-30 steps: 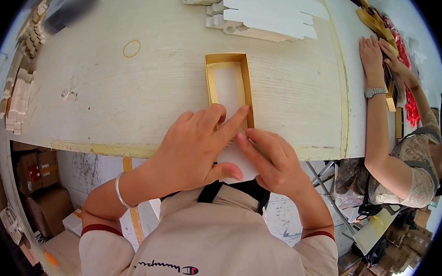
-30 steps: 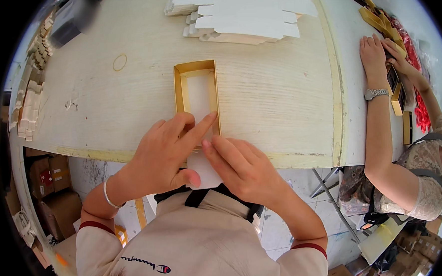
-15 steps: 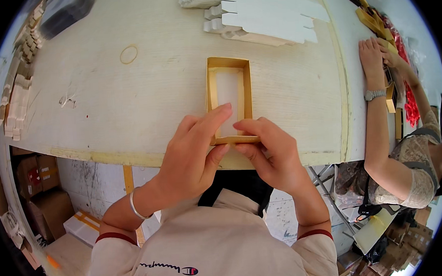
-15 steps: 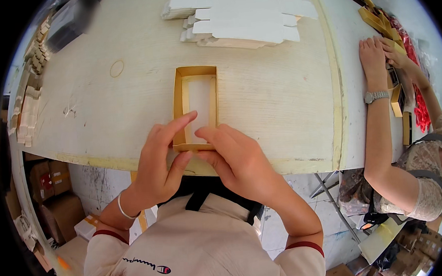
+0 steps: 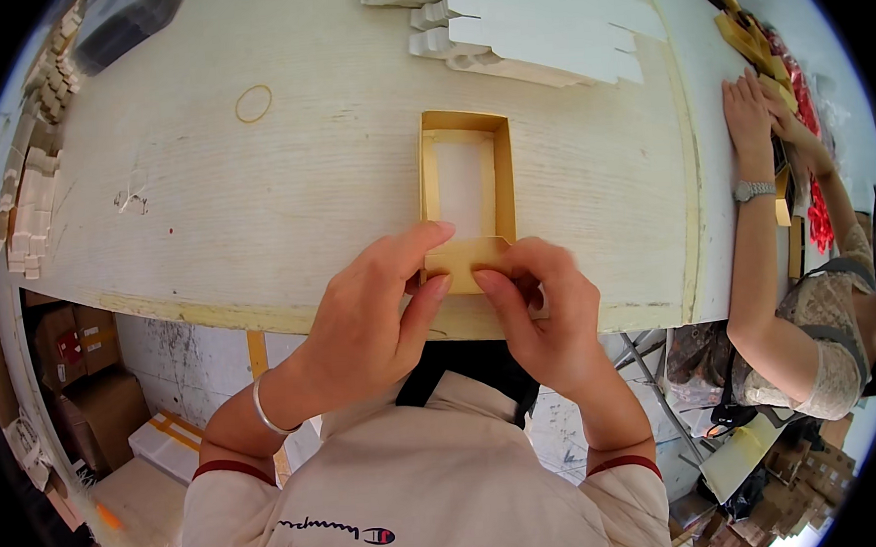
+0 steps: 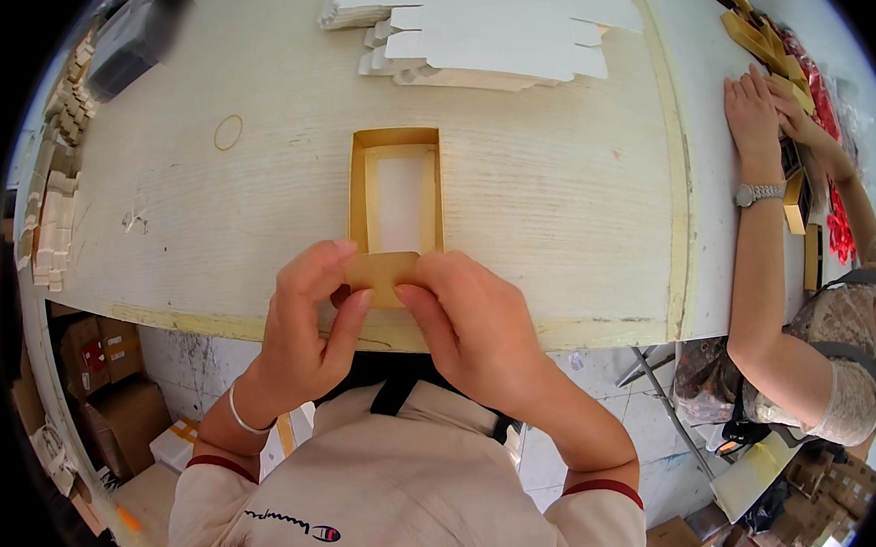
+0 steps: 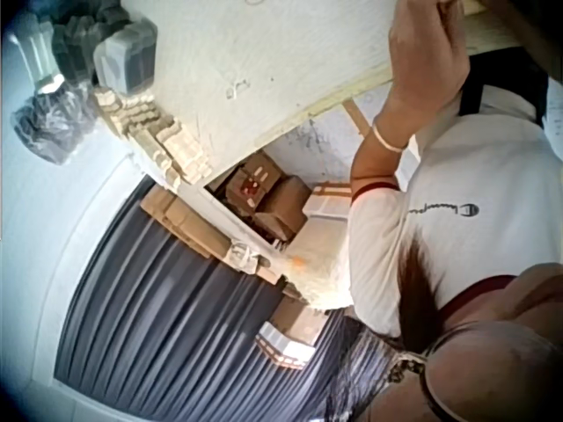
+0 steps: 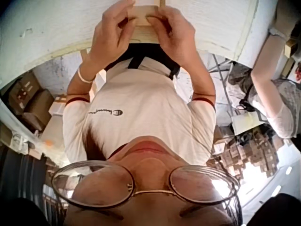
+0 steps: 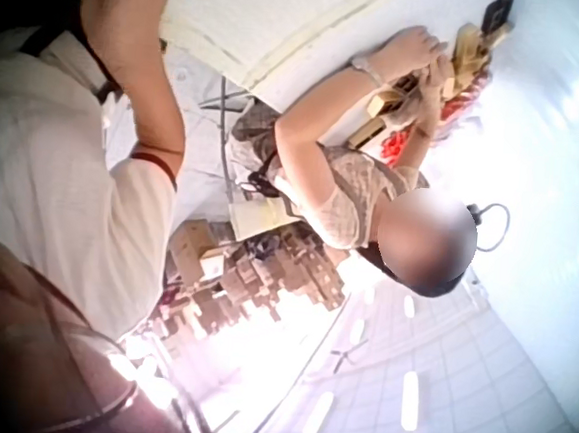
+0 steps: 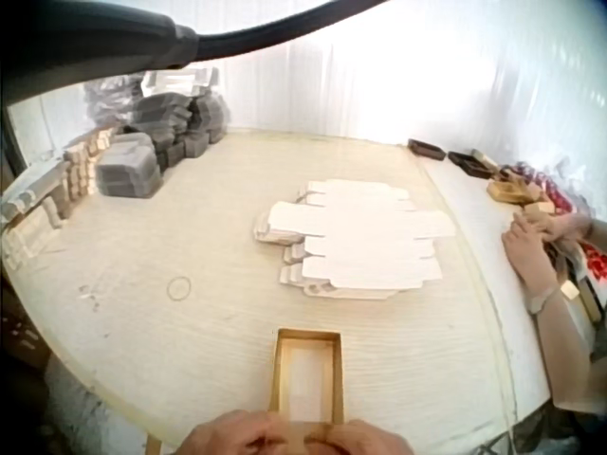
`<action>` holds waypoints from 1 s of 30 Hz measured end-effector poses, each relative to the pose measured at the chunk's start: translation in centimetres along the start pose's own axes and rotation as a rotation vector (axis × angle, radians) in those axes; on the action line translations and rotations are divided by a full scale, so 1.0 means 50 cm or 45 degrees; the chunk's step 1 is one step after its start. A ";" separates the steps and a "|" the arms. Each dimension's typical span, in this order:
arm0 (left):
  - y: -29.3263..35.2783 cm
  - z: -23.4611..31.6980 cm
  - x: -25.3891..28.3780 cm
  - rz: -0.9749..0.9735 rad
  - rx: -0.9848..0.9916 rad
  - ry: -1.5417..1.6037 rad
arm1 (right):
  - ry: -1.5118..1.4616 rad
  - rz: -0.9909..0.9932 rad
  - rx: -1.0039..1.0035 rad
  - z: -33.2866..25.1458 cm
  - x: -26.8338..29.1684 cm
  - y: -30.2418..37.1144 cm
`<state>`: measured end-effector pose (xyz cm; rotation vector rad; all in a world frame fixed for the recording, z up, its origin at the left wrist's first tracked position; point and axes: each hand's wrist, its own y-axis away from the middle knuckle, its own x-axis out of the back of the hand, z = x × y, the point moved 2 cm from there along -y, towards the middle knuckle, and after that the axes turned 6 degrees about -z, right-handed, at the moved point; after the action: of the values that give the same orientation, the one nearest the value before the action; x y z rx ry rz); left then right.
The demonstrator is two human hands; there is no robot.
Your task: The person folds flat white cardboard pieces into small rectangular boxes by hand. They repeatedly pick up a piece, fold the sides and ends to form a box, and place the finished box on the table. The process is repeated multiple times throughout the clip.
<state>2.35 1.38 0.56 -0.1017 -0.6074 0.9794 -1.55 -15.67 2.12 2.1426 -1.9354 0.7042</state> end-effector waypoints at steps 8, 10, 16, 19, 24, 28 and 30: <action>-0.007 0.025 0.002 -0.056 -0.161 -0.479 | 0.250 0.051 0.169 -0.001 0.006 -0.004; -0.005 0.028 -0.001 -0.078 -0.218 -0.525 | 0.337 0.032 0.265 0.009 0.004 0.004; -0.017 0.027 0.000 -0.169 -0.286 -0.680 | 0.545 -0.176 0.442 0.013 0.010 -0.015; -0.032 0.029 0.011 -0.253 -0.193 -0.595 | 0.569 -0.399 0.289 0.004 0.012 -0.026; -0.043 0.047 0.020 -0.488 -0.017 -0.632 | 0.574 -0.664 0.030 -0.010 0.022 -0.036; -0.041 0.049 0.024 -0.567 0.017 -0.630 | 0.441 -0.495 0.114 -0.037 0.041 -0.024; -0.046 0.050 0.026 -0.593 0.022 -0.636 | 0.506 -0.449 0.222 -0.031 0.043 -0.023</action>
<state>3.26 0.65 3.99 0.2996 -1.0257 0.5505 -0.68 -16.76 4.68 2.1503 -1.2988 1.1505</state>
